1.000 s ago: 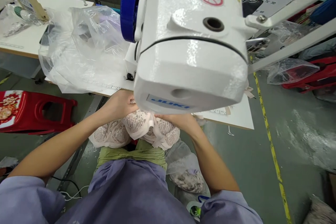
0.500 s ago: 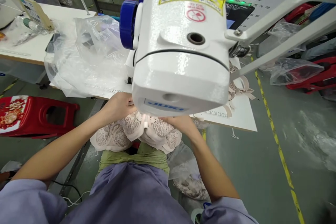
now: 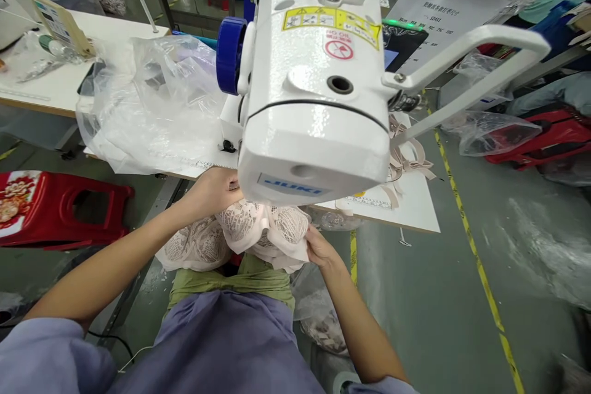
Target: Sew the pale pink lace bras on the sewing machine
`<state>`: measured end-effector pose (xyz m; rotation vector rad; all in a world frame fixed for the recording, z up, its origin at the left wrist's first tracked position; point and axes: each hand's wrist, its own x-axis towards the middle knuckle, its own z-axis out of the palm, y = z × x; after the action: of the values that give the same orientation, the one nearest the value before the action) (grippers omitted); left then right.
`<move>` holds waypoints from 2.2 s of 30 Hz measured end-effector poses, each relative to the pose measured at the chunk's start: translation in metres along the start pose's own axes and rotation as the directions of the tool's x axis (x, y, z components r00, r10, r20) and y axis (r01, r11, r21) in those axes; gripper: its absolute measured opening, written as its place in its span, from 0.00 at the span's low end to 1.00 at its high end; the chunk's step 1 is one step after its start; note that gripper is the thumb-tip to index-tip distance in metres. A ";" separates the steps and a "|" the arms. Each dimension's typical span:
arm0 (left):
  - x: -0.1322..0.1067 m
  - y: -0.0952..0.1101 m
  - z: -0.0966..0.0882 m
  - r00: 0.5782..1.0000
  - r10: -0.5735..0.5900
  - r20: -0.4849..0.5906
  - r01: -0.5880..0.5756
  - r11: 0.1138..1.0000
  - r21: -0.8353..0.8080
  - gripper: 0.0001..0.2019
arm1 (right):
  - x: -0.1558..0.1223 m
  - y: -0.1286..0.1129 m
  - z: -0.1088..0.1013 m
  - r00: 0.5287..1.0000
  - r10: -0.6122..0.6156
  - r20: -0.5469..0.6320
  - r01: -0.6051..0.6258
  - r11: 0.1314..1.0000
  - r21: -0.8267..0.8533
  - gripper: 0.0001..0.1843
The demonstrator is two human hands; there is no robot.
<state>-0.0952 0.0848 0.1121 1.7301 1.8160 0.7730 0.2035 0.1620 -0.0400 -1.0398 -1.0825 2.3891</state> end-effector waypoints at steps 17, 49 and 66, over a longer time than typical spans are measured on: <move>-0.090 0.072 0.044 0.894 0.446 -0.031 -0.439 0.889 0.128 0.31 | -0.079 -0.060 0.110 0.875 -0.283 0.393 0.476 0.653 -0.589 0.06; -0.020 0.000 0.034 0.958 -0.120 -0.262 0.102 0.991 -0.083 0.04 | -0.002 -0.082 0.101 0.915 -0.400 0.057 0.356 0.729 -0.585 0.17; -0.104 -0.055 0.099 0.915 -0.143 -0.378 0.002 0.937 -0.349 0.37 | -0.017 -0.054 0.079 0.912 -0.409 -0.032 0.322 0.762 -0.561 0.27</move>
<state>-0.0587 -0.0151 0.0015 1.3373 1.8428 1.4018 0.1569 0.1474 0.0442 -1.0292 -1.7826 1.6868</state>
